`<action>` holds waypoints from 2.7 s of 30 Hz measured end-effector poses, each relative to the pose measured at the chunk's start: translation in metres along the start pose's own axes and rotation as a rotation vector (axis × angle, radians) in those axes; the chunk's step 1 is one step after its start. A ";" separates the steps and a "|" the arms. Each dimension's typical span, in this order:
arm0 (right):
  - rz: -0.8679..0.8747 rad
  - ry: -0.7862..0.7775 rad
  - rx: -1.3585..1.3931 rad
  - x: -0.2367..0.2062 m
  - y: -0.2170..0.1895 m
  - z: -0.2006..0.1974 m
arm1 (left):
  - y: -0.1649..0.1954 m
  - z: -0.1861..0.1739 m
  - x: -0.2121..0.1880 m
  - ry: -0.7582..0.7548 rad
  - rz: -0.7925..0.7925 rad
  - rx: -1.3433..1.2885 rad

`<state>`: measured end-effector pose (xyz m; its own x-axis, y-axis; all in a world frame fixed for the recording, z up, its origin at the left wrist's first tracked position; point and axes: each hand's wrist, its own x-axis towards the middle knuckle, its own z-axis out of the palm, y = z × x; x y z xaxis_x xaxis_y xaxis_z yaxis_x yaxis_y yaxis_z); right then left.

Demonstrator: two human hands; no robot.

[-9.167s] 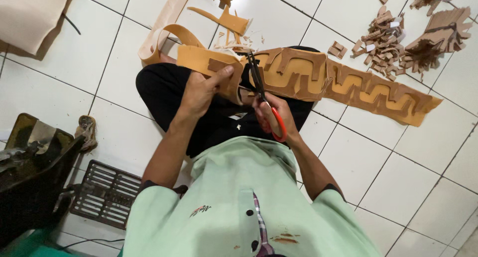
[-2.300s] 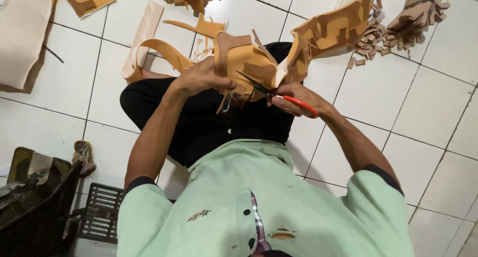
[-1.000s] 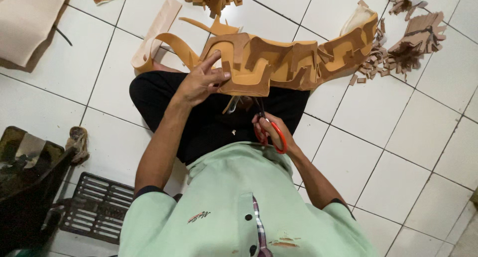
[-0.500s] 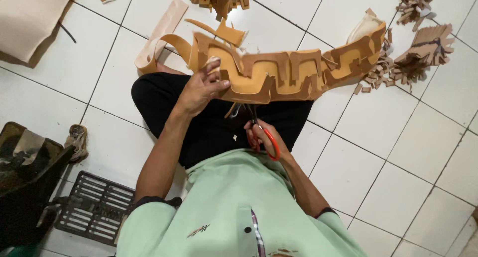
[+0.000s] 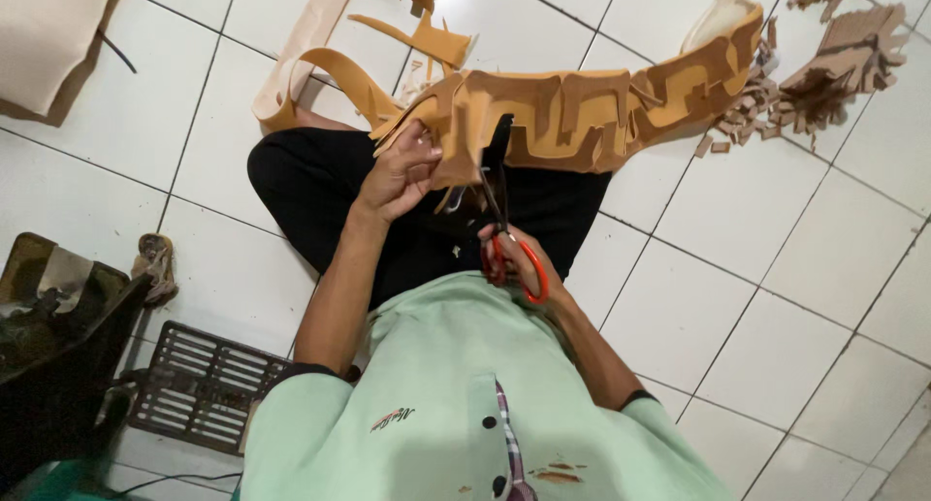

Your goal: The person sits cross-legged on a tiled floor and uses red-handled scissors to cut a long strip of tan leather into repeating interlocking shapes. They hold the strip with the left hand, cut along the pattern with the right hand, and periodically rotate the strip to continue cutting. Cut pieces and offcuts accumulate on the floor.

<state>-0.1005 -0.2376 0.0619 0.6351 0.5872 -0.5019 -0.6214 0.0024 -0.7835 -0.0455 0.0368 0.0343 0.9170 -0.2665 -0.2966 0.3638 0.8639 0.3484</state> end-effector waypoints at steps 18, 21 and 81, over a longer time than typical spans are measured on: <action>-0.192 0.075 -0.190 0.025 -0.034 0.029 | 0.001 0.039 -0.033 -0.007 0.181 0.528; -0.111 0.128 -0.281 0.022 -0.039 0.026 | 0.011 0.031 -0.034 0.032 0.009 0.436; -0.084 -0.079 -0.498 0.062 -0.105 -0.047 | 0.009 -0.027 -0.061 0.220 0.510 0.042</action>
<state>0.0255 -0.2392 0.0960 0.6249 0.6609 -0.4155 -0.2636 -0.3224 -0.9092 -0.1023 0.0727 0.0317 0.9247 0.2800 -0.2578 -0.1068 0.8410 0.5304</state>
